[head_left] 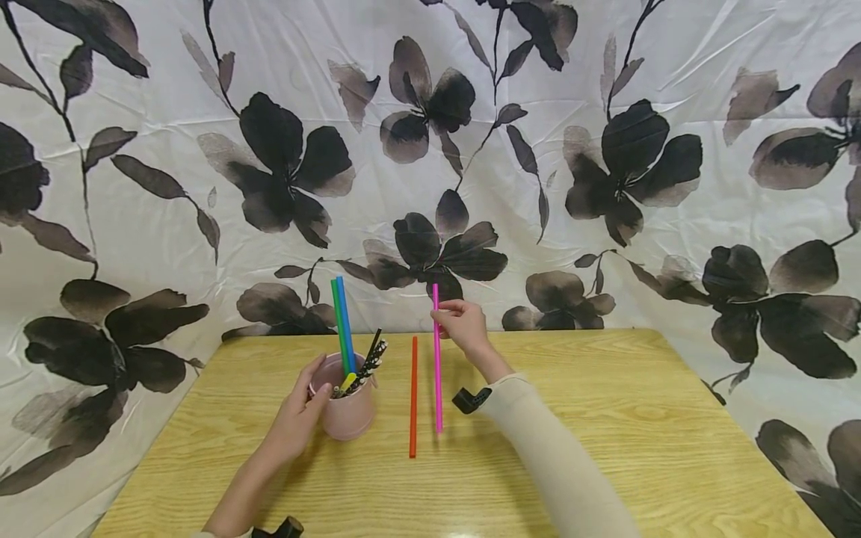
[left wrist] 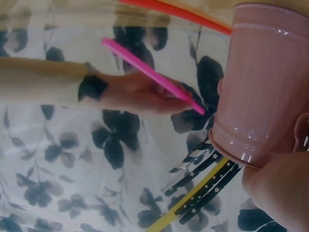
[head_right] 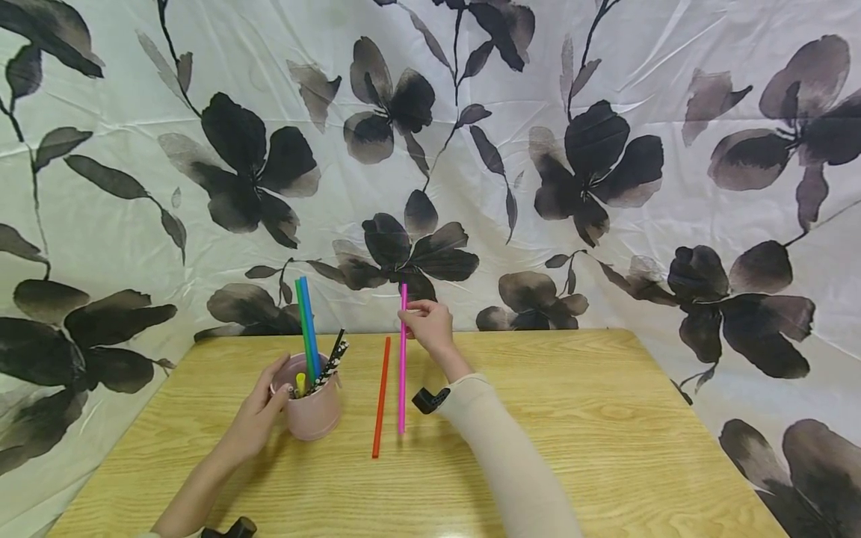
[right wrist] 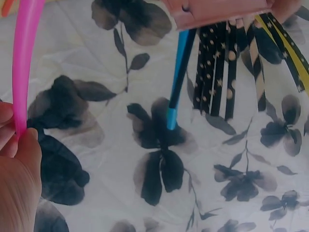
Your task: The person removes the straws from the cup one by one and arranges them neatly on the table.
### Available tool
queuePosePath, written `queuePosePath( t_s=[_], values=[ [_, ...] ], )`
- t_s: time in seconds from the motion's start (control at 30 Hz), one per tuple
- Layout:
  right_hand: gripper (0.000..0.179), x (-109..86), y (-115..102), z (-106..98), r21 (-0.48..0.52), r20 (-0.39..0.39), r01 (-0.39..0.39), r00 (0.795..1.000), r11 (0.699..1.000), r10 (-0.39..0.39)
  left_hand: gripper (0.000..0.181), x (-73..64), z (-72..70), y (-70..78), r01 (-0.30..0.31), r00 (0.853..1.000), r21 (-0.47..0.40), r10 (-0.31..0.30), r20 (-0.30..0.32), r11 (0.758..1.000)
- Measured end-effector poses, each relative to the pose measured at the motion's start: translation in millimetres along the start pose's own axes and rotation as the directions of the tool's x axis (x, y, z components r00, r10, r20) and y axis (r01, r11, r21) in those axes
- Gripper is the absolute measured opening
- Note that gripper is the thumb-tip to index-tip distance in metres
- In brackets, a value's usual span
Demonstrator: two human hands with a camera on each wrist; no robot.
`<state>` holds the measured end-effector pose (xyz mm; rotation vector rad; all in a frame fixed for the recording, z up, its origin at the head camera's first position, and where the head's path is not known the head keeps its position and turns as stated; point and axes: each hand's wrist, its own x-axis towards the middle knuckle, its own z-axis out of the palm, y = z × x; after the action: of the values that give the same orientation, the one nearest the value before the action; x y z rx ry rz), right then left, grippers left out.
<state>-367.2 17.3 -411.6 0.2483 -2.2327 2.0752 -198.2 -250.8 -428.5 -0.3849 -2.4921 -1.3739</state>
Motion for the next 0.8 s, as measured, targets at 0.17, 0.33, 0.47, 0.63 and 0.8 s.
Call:
queuePosePath(
  t_s=[0.17,0.33,0.47,0.63,0.8],
  values=[
    [0.023,-3.0,11.7,2.1,-0.037,-0.005,-0.051,0.999,0.998,0.051,0.048,3.6,1.2,-19.4,0.000,1.000,-0.002,0.000,0.011,1.000],
    [0.023,-6.5,24.6,3.9,-0.050,-0.005,-0.074,0.997,0.996,0.074,0.049,3.4,3.7,-30.3,0.007,1.000,0.022,-0.007,0.010,1.000],
    [0.022,-9.0,33.9,5.8,-0.065,-0.014,-0.066,0.998,0.996,0.066,0.048,3.5,4.4,-31.1,0.001,1.000,0.029,-0.002,0.010,1.000],
    [0.023,-9.2,46.6,9.2,-0.086,-0.008,-0.088,0.996,0.992,0.088,0.048,4.4,4.5,-31.0,-0.004,1.000,0.054,0.003,0.009,0.999],
    [0.022,-6.5,58.9,12.6,-0.100,-0.007,-0.111,0.994,0.989,0.111,0.049,5.0,5.0,-32.0,0.002,1.000,0.067,-0.002,-0.001,0.998]
  ],
)
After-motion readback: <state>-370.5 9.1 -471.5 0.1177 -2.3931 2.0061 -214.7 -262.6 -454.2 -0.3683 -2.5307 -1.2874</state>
